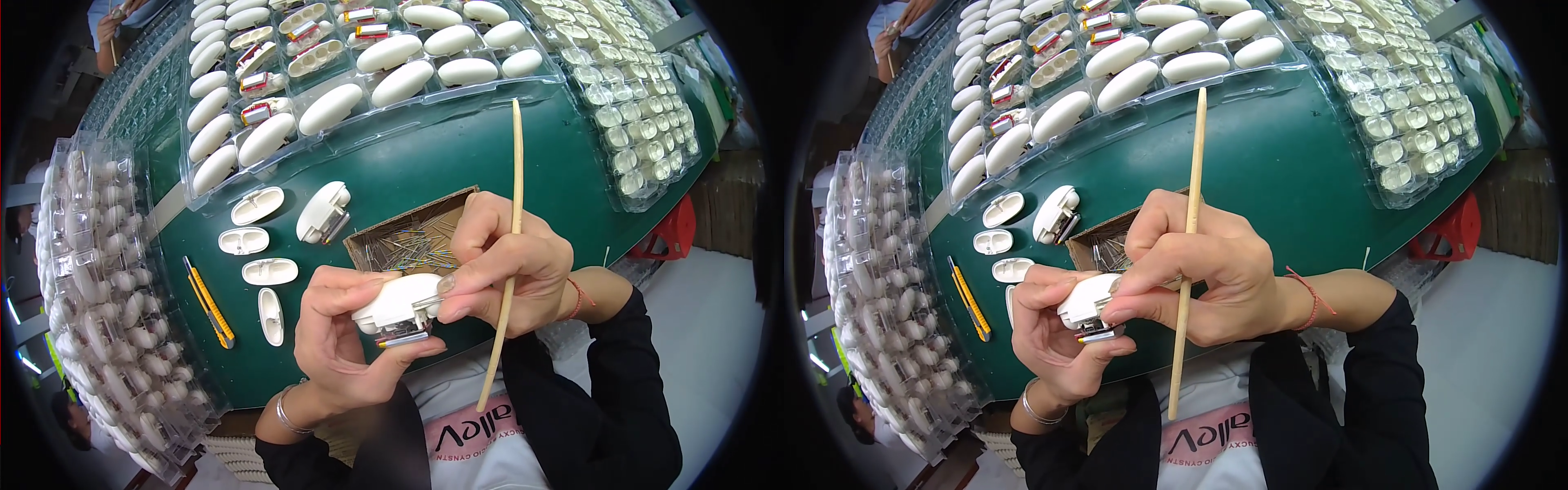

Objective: The person assembles small white plastic components by hand, then places the assembled components into packaging trays.

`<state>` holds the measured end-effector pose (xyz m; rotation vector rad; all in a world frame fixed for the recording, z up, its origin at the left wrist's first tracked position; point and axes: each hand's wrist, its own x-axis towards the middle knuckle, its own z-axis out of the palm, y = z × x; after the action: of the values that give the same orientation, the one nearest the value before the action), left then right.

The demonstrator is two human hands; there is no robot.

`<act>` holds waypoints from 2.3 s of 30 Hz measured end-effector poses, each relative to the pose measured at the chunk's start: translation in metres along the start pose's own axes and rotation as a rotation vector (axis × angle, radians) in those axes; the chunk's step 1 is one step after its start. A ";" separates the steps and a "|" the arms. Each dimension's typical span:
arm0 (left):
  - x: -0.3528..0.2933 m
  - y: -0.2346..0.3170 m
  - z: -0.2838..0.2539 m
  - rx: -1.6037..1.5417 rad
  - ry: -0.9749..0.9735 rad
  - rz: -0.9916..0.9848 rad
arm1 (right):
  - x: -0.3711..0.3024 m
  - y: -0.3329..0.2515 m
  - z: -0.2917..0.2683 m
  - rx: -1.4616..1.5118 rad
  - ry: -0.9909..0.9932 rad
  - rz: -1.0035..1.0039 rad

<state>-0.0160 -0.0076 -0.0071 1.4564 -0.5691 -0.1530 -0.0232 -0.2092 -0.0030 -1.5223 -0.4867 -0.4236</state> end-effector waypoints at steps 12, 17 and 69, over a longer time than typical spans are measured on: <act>-0.002 0.000 -0.001 0.018 -0.008 -0.016 | -0.001 0.002 0.004 0.067 0.021 0.018; 0.000 0.000 -0.003 0.022 -0.009 -0.011 | -0.003 0.001 0.004 -0.120 0.036 -0.059; 0.008 0.003 -0.026 0.055 0.023 -0.002 | 0.010 0.015 -0.025 0.800 -0.015 0.651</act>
<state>0.0020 0.0121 -0.0024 1.5102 -0.5573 -0.1227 -0.0060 -0.2335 -0.0101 -0.8243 -0.1123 0.2780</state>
